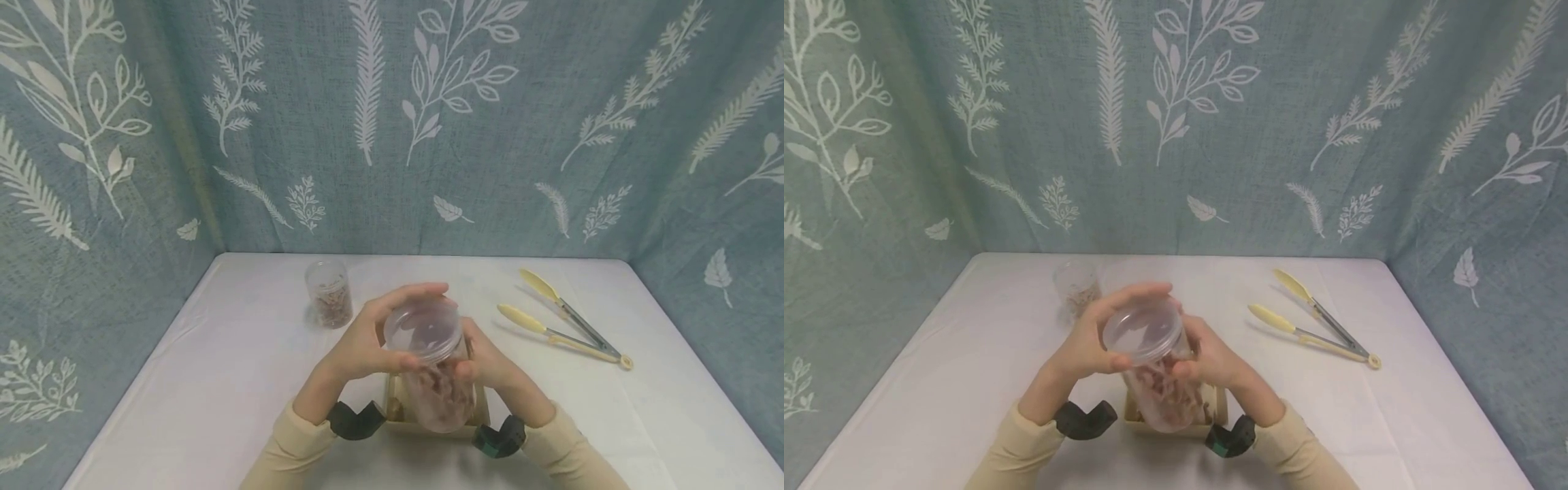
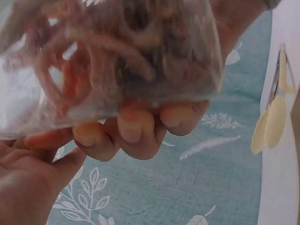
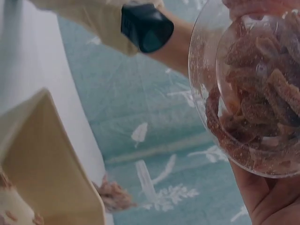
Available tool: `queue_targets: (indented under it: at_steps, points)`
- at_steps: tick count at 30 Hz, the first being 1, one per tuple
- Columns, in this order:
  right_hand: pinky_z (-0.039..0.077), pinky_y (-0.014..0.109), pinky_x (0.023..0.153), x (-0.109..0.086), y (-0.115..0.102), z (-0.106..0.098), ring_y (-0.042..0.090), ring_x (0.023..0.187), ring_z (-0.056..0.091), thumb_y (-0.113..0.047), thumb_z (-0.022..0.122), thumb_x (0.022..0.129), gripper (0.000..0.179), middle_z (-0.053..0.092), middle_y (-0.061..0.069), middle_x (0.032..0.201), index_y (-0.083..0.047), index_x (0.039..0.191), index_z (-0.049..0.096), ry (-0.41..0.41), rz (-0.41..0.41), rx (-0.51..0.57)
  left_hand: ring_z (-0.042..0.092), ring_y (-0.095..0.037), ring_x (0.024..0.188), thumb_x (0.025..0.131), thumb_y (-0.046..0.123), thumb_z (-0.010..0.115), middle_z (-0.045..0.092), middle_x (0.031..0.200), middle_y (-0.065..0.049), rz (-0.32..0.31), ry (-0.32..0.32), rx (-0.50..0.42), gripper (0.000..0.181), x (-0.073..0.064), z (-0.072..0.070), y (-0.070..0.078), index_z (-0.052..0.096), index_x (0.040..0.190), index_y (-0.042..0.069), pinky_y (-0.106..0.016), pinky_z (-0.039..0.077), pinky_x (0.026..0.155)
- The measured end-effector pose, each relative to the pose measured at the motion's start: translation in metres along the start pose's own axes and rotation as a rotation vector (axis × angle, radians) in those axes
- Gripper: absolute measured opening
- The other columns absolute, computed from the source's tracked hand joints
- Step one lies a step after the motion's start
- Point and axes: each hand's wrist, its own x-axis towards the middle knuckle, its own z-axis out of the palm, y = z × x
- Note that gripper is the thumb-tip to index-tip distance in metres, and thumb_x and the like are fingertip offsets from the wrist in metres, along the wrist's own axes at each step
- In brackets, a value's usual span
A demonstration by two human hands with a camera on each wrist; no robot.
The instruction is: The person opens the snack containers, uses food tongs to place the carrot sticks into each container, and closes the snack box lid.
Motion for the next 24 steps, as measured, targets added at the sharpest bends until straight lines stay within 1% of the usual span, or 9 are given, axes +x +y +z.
queue_targets:
  at_steps: [3, 5, 9, 11, 13, 16, 19, 21, 24]
  points:
    - [0.046, 0.033, 0.094, -0.001, 0.002, 0.004, 0.010, 0.105, 0.054, -0.066, 0.052, 0.080, 0.071, 0.057, -0.010, 0.116, -0.019, 0.133, 0.045, -0.025, 0.011, 0.042, 0.051, -0.021, 0.119, 0.079, 0.048, 0.068, 0.050, 0.126, -0.028, 0.010, -0.040, -0.030, 0.085, -0.002, -0.001, -0.003, 0.038, 0.133, -0.011, -0.038, 0.045, 0.098]
    - [0.043, 0.034, 0.097, -0.001, 0.003, 0.005, 0.012, 0.109, 0.051, -0.068, 0.051, 0.079, 0.075, 0.054, -0.009, 0.120, -0.019, 0.135, 0.040, -0.039, 0.014, 0.039, 0.050, -0.020, 0.120, 0.079, 0.048, 0.068, 0.050, 0.127, -0.026, 0.016, -0.069, -0.052, 0.087, -0.003, -0.002, -0.004, 0.036, 0.133, -0.012, -0.039, 0.044, 0.099]
    - [0.040, 0.037, 0.101, -0.002, 0.001, 0.006, 0.015, 0.114, 0.048, -0.069, 0.050, 0.080, 0.079, 0.050, -0.007, 0.125, -0.018, 0.138, 0.034, -0.053, 0.008, -0.030, 0.050, -0.021, 0.119, 0.081, 0.046, 0.067, 0.051, 0.125, -0.025, 0.045, -0.134, -0.089, 0.087, -0.003, -0.003, -0.005, 0.030, 0.137, -0.011, -0.041, 0.044, 0.099]
    - [0.041, 0.039, 0.100, -0.002, 0.000, 0.004, 0.016, 0.114, 0.050, -0.068, 0.049, 0.081, 0.078, 0.052, -0.005, 0.125, -0.015, 0.137, 0.037, -0.060, 0.007, -0.063, 0.050, -0.022, 0.119, 0.083, 0.045, 0.066, 0.050, 0.125, -0.026, 0.061, -0.158, -0.097, 0.088, -0.001, -0.005, -0.005, 0.026, 0.140, -0.009, -0.042, 0.044, 0.098]
    - [0.042, 0.039, 0.099, -0.001, -0.001, 0.002, 0.016, 0.112, 0.051, -0.068, 0.048, 0.081, 0.079, 0.054, -0.003, 0.123, -0.010, 0.135, 0.040, -0.057, 0.014, -0.108, 0.048, -0.023, 0.121, 0.083, 0.046, 0.065, 0.047, 0.127, -0.028, 0.059, -0.163, -0.085, 0.089, 0.000, -0.008, -0.005, 0.022, 0.142, -0.008, -0.042, 0.044, 0.098]
    - [0.041, 0.039, 0.099, 0.001, -0.004, -0.002, 0.017, 0.112, 0.052, -0.067, 0.050, 0.081, 0.079, 0.058, 0.000, 0.119, -0.005, 0.130, 0.046, -0.016, 0.031, -0.180, 0.044, -0.025, 0.126, 0.083, 0.048, 0.064, 0.043, 0.133, -0.028, 0.020, -0.121, -0.038, 0.089, 0.000, -0.012, -0.005, 0.024, 0.141, -0.007, -0.043, 0.039, 0.102]
    - [0.042, 0.040, 0.099, 0.001, -0.008, -0.007, 0.018, 0.116, 0.051, -0.067, 0.054, 0.078, 0.085, 0.056, 0.004, 0.125, -0.003, 0.133, 0.043, 0.057, 0.056, -0.278, 0.039, -0.024, 0.130, 0.081, 0.049, 0.065, 0.042, 0.137, -0.024, -0.041, -0.036, 0.051, 0.085, -0.002, -0.017, -0.004, 0.032, 0.139, -0.005, -0.043, 0.031, 0.109]
    - [0.045, 0.040, 0.094, 0.001, -0.011, -0.010, 0.019, 0.116, 0.052, -0.065, 0.057, 0.077, 0.086, 0.055, 0.007, 0.128, -0.004, 0.135, 0.042, 0.111, 0.073, -0.329, 0.039, -0.022, 0.130, 0.082, 0.046, 0.065, 0.043, 0.137, -0.021, -0.071, 0.023, 0.110, 0.080, -0.003, -0.019, -0.004, 0.037, 0.137, -0.004, -0.042, 0.026, 0.112]
    - [0.050, 0.037, 0.087, 0.001, -0.012, -0.016, 0.017, 0.112, 0.054, -0.062, 0.060, 0.077, 0.084, 0.053, 0.007, 0.130, -0.006, 0.137, 0.041, 0.182, 0.104, -0.396, 0.039, -0.020, 0.131, 0.084, 0.037, 0.066, 0.046, 0.137, -0.015, -0.115, 0.107, 0.185, 0.067, -0.003, -0.022, -0.004, 0.043, 0.135, 0.000, -0.039, 0.024, 0.113]
